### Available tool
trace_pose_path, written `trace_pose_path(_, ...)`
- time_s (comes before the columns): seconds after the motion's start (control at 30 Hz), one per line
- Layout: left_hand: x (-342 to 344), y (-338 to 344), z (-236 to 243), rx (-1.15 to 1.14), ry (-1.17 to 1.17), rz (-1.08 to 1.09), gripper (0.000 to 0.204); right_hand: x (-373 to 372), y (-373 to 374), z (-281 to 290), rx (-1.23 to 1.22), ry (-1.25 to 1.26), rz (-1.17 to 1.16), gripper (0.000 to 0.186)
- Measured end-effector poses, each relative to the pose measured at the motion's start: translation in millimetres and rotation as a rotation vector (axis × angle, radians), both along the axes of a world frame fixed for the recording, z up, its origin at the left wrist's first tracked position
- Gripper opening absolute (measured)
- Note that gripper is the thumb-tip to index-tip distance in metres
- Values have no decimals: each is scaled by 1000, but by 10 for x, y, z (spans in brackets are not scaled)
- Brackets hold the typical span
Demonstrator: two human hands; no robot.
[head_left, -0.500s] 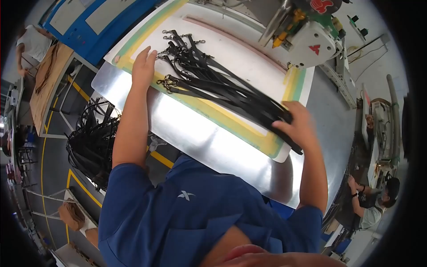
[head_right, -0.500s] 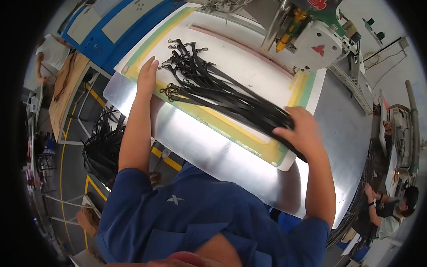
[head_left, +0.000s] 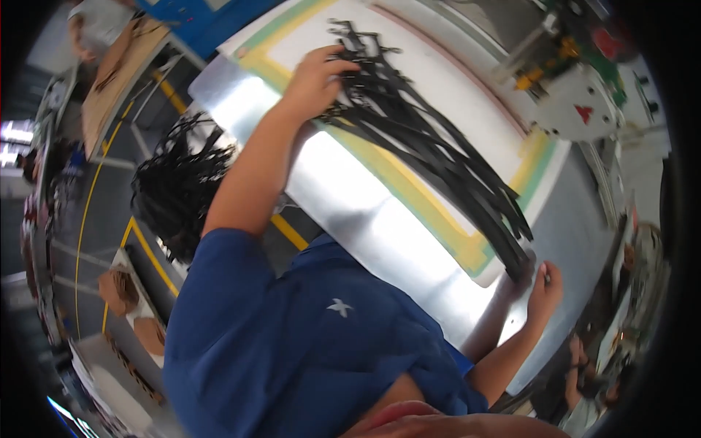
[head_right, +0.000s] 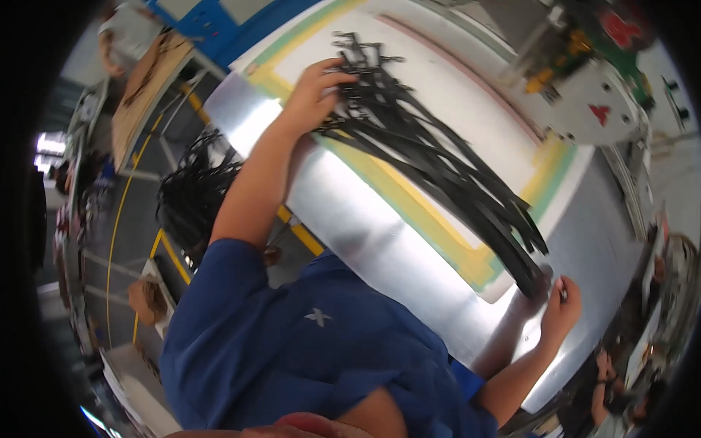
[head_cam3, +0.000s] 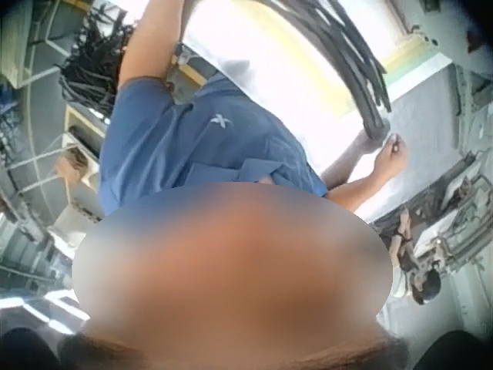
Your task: Sewing reinforcement or decorative patterns onto leather straps using an industrial sewing machine.
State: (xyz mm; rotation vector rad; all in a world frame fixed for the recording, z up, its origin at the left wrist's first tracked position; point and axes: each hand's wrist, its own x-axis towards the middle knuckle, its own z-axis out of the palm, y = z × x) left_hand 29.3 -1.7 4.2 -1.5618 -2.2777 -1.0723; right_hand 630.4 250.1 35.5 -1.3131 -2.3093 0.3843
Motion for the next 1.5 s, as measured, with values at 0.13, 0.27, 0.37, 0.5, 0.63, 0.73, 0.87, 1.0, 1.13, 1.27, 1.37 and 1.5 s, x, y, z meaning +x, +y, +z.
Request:
trace_pose_path(0.13,14,244,-136,122,78,-68,33,254,217,-125,37,-3,20,25)
trace_pose_path(0.27,302,389,-30,173,197,-141,23,77,338,105,59,-112,24,27)
trace_pose_path(0.37,521,376,45,141,258,-321,22,-226,-14,351,-96,-155,30,31)
trace_pose_path(0.5,708,565,331,-54,221,-570,29,-524,105,249,-71,-156,223,44)
trace_pose_path(0.63,382,800,477,-183,191,-573,18,-1279,17,485,-91,-156,320,55)
trace_pose_path(0.73,71,1217,407,-215,101,-658,16,-1612,-101,495,-152,-164,358,56)
trace_pose_path(0.87,-308,1854,218,-271,45,-786,15,-1829,-29,335,-224,-218,254,44)
trace_pose_path(1.0,-292,1906,173,-600,-51,-805,29,-1872,20,208,-292,-200,138,32)
trace_pose_path(1.13,-406,1799,307,-738,58,-803,29,-2006,56,104,-280,-183,90,26)
trace_pose_path(1.27,-694,1719,277,-713,-31,-841,28,-2293,75,131,-225,-215,165,26)
trace_pose_path(1.37,-852,1704,358,-566,-209,-899,21,-2725,59,361,-178,-170,202,36)
trace_pose_path(1.5,-927,1760,406,-329,-295,-1005,17,-3393,30,395,-195,-17,376,42)
